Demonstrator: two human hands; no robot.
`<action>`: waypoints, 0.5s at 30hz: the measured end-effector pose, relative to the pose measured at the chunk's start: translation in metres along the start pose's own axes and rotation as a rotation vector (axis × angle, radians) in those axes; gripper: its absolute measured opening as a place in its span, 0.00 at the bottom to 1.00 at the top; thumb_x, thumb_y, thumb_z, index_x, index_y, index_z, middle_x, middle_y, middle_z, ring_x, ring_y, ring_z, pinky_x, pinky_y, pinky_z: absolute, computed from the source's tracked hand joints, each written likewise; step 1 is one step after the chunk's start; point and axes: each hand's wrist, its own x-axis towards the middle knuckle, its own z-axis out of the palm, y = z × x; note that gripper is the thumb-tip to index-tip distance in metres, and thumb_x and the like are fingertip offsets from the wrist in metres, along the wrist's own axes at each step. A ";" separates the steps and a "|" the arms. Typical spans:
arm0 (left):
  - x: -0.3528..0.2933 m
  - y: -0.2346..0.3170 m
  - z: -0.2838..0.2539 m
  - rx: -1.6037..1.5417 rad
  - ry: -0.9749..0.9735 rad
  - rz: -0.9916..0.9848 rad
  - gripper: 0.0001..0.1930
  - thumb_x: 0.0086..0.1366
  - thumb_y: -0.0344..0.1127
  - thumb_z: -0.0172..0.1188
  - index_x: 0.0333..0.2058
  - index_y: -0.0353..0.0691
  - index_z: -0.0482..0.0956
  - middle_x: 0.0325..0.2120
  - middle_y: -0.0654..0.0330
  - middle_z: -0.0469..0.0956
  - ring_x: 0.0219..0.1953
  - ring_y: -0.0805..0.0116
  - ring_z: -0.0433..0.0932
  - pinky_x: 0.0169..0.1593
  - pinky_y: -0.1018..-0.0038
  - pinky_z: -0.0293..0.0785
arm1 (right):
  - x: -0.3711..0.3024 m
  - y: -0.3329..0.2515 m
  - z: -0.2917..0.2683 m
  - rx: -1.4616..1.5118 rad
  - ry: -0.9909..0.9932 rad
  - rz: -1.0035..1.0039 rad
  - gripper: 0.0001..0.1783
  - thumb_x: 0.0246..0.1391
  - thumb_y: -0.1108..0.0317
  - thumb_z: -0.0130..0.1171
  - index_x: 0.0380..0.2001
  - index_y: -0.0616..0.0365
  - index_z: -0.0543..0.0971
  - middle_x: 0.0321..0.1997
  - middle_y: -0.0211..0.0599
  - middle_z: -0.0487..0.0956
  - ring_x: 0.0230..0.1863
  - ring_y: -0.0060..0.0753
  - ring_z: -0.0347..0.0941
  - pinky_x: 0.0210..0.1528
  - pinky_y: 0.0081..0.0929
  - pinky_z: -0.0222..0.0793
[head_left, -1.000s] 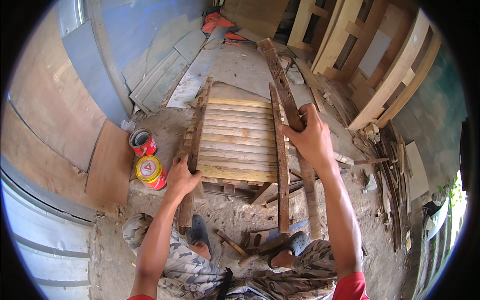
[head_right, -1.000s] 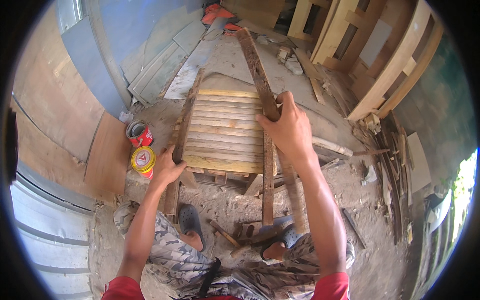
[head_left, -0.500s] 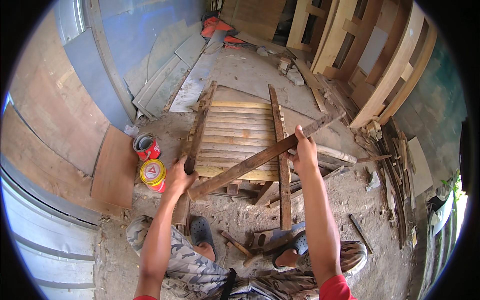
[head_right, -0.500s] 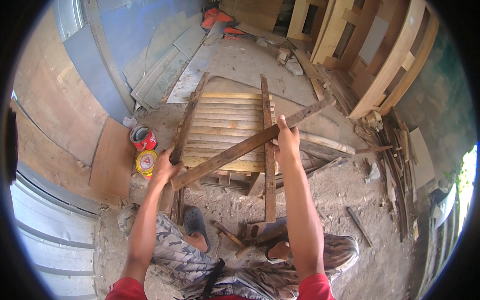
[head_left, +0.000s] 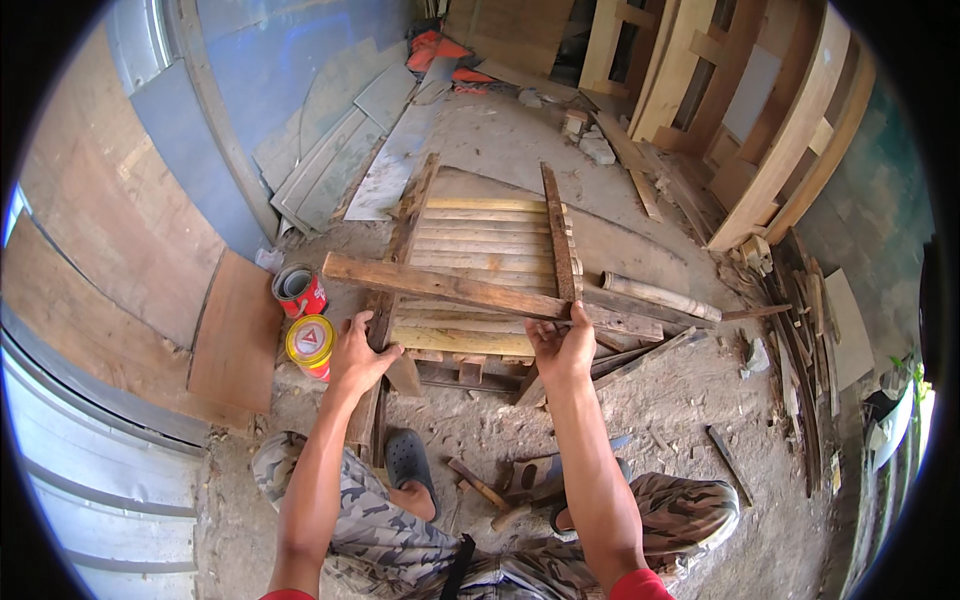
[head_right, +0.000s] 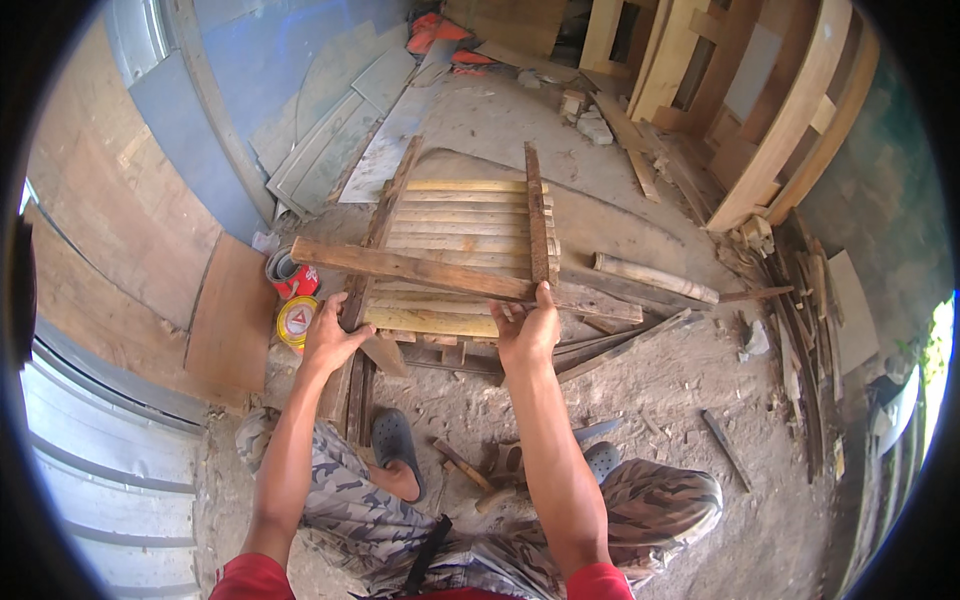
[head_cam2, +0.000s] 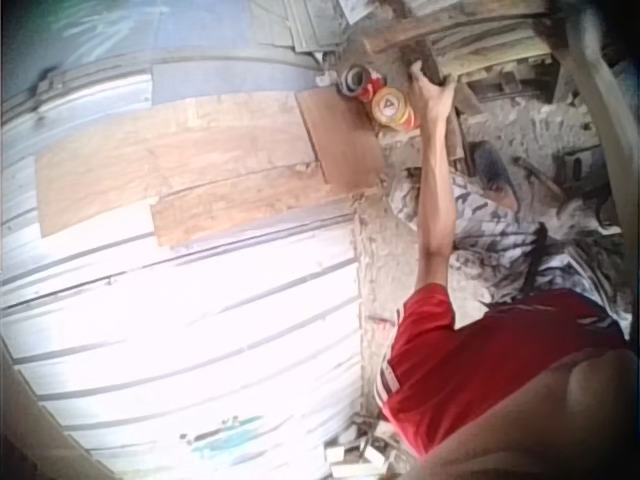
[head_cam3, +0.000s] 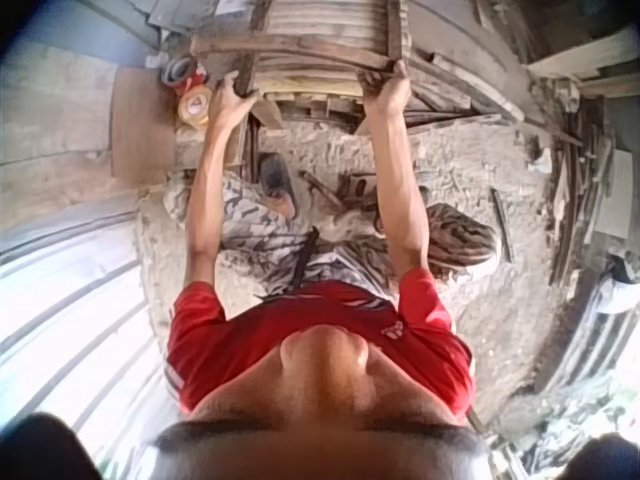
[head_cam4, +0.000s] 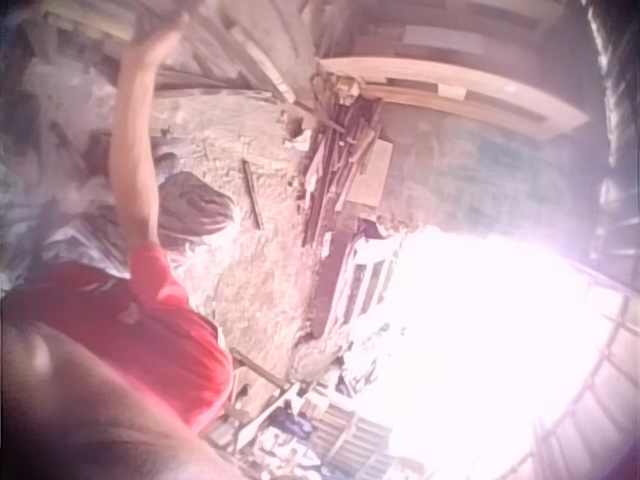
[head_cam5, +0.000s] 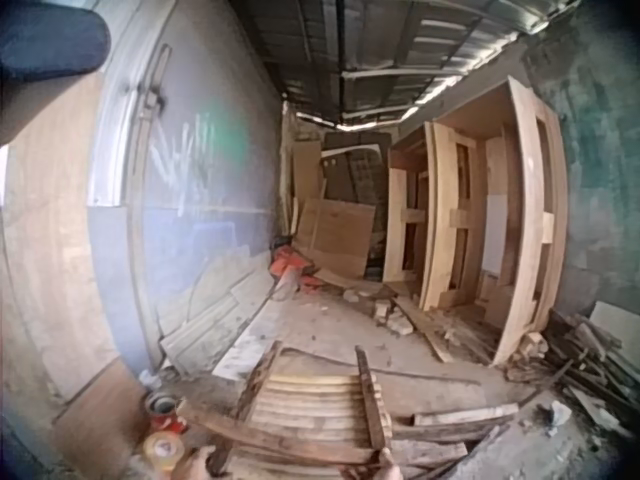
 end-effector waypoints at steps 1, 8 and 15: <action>0.000 -0.003 0.000 0.012 0.015 0.001 0.40 0.53 0.52 0.73 0.59 0.35 0.70 0.54 0.44 0.74 0.54 0.45 0.75 0.57 0.58 0.74 | -0.005 -0.001 0.004 -0.012 0.018 -0.009 0.13 0.71 0.59 0.50 0.49 0.55 0.70 0.48 0.37 0.72 0.44 0.35 0.69 0.53 0.53 0.73; -0.018 0.024 -0.029 0.378 0.009 -0.011 0.33 0.56 0.56 0.69 0.51 0.36 0.77 0.45 0.47 0.79 0.48 0.47 0.79 0.51 0.59 0.78 | -0.008 0.017 -0.006 -0.104 0.084 -0.004 0.14 0.69 0.64 0.52 0.51 0.62 0.69 0.44 0.40 0.72 0.40 0.37 0.70 0.54 0.51 0.80; -0.036 0.114 -0.055 0.004 0.017 0.274 0.19 0.62 0.51 0.67 0.37 0.39 0.80 0.31 0.55 0.83 0.35 0.55 0.83 0.39 0.62 0.78 | -0.010 0.037 -0.001 -0.138 0.037 0.063 0.18 0.70 0.64 0.50 0.57 0.61 0.66 0.55 0.44 0.70 0.48 0.42 0.70 0.56 0.52 0.78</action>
